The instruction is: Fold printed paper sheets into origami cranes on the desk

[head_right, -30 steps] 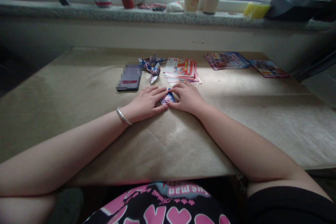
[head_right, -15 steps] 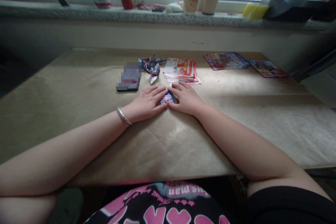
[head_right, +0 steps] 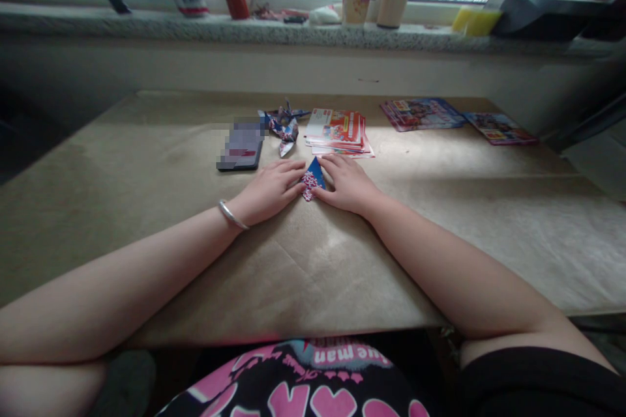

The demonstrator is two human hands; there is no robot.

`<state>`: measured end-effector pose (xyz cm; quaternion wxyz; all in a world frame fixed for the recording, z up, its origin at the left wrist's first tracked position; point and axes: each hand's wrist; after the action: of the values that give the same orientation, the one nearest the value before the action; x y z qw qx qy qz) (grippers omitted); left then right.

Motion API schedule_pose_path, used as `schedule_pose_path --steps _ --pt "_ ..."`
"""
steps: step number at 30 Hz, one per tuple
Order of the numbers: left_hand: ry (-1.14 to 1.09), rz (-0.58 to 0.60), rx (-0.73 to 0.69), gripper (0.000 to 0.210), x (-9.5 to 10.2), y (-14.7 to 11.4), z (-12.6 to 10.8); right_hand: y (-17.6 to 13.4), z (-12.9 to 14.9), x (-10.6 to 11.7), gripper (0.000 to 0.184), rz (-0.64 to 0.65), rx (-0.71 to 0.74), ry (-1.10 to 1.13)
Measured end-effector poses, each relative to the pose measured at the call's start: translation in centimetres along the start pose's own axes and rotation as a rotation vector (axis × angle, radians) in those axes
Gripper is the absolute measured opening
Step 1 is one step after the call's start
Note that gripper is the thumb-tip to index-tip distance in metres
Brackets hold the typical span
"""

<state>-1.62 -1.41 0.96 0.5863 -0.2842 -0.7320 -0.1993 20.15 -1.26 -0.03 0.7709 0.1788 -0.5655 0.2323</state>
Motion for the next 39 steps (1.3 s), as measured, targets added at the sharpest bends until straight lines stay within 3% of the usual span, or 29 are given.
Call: schedule_pose_path --steps 5,18,22,27,36,39 --pt "-0.186 -0.107 0.007 0.023 0.29 0.32 0.32 0.05 0.03 -0.03 0.05 -0.113 0.021 0.095" --pt "-0.396 -0.156 -0.035 0.028 0.42 0.23 0.17 0.12 0.28 -0.11 0.01 -0.19 0.018 0.226" --pt "-0.351 -0.113 -0.041 0.025 0.51 0.37 0.28 0.06 0.19 0.06 0.009 -0.206 0.087 0.29" --pt "-0.203 -0.075 -0.059 0.013 0.56 0.44 0.3 0.04 0.3 0.38 0.005 -0.126 0.151 0.221" --pt "-0.192 -0.079 -0.079 0.012 0.56 0.25 0.27 -0.14 0.58 0.68 0.011 -0.077 0.12 0.13" --pt "-0.232 -0.106 -0.055 0.008 0.42 0.17 0.27 -0.15 0.73 0.5 0.014 -0.089 0.072 0.204"
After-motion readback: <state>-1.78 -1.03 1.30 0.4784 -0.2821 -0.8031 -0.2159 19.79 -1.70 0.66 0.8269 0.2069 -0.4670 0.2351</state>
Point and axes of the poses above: each hand's wrist, its own y-axis towards the middle knuckle, its own x-axis out of the back of the hand, z = x × y, and after that the axes turned 14 degrees about z, right-handed
